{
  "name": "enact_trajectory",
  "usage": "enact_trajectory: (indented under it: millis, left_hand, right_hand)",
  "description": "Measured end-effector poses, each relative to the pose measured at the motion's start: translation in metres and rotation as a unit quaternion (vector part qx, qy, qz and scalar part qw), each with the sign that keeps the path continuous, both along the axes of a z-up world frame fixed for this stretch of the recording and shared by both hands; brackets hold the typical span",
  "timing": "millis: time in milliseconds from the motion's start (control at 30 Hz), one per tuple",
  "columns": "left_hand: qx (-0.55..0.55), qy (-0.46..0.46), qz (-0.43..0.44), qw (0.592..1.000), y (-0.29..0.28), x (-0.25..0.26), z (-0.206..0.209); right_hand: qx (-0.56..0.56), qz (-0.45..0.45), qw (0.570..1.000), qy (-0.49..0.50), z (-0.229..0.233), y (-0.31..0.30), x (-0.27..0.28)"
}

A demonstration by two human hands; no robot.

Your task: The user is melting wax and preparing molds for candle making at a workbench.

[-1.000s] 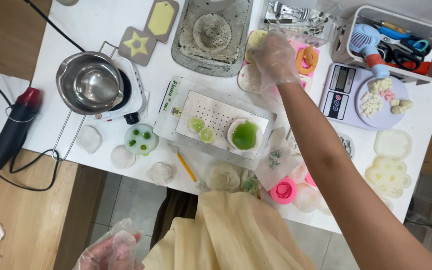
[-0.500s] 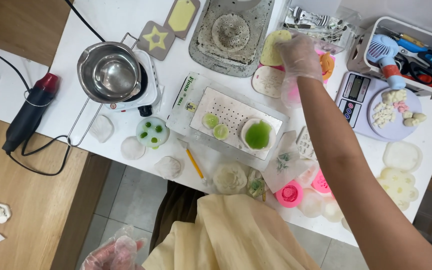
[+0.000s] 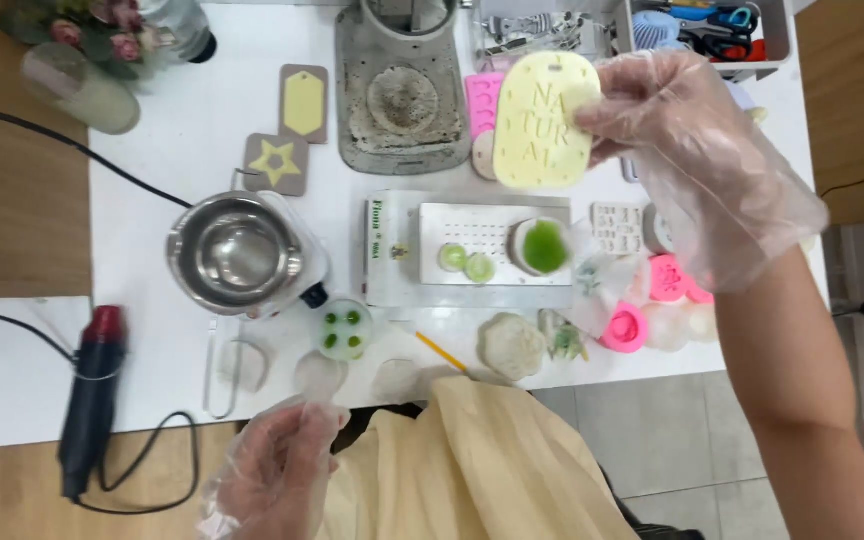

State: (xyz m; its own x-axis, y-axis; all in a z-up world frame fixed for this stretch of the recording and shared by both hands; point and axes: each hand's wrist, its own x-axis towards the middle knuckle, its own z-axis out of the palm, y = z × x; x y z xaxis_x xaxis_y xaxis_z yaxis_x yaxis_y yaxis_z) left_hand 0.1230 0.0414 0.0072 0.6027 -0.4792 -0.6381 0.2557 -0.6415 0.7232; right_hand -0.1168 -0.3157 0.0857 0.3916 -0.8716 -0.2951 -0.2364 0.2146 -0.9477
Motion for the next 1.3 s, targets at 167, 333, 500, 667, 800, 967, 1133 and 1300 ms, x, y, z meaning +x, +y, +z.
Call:
enact_trajectory:
  millis: [167,333,500,667,800,967,1133,1300]
  left_hand:
    - [-0.078,0.001,-0.062,0.995,0.018,0.092,0.022]
    - [-0.002,-0.053,-0.084,0.995,0.034,0.144,0.057]
    - [0.016,-0.044,-0.071,0.996,0.04,0.163,0.063]
    - [0.085,-0.065,-0.134,0.985,0.034,0.171,0.057]
    - [0.07,-0.103,-0.207,0.97,0.042,0.172,0.018]
    - [0.04,-0.144,-0.283,0.947,0.041,0.168,0.006]
    - [0.008,-0.143,-0.232,0.962,0.047,0.169,-0.02]
    - [-0.012,-0.134,-0.217,0.967,0.041,0.175,-0.016]
  right_hand:
    - [-0.035,0.055,0.997,0.051,0.02,0.074,0.082]
    - [-0.014,0.1,0.99,0.098,-0.017,0.096,0.176]
    - [-0.013,0.113,0.977,0.183,-0.077,0.107,0.255]
    - [-0.123,0.157,0.941,0.275,-0.132,0.126,0.282]
    - [-0.148,0.157,0.936,0.277,-0.139,0.135,0.295]
    - [-0.248,0.22,0.86,0.389,-0.08,0.144,0.296]
    - [-0.216,0.086,0.882,0.41,-0.04,0.1,0.286]
    - [-0.222,0.099,0.894,0.375,-0.142,0.002,0.286]
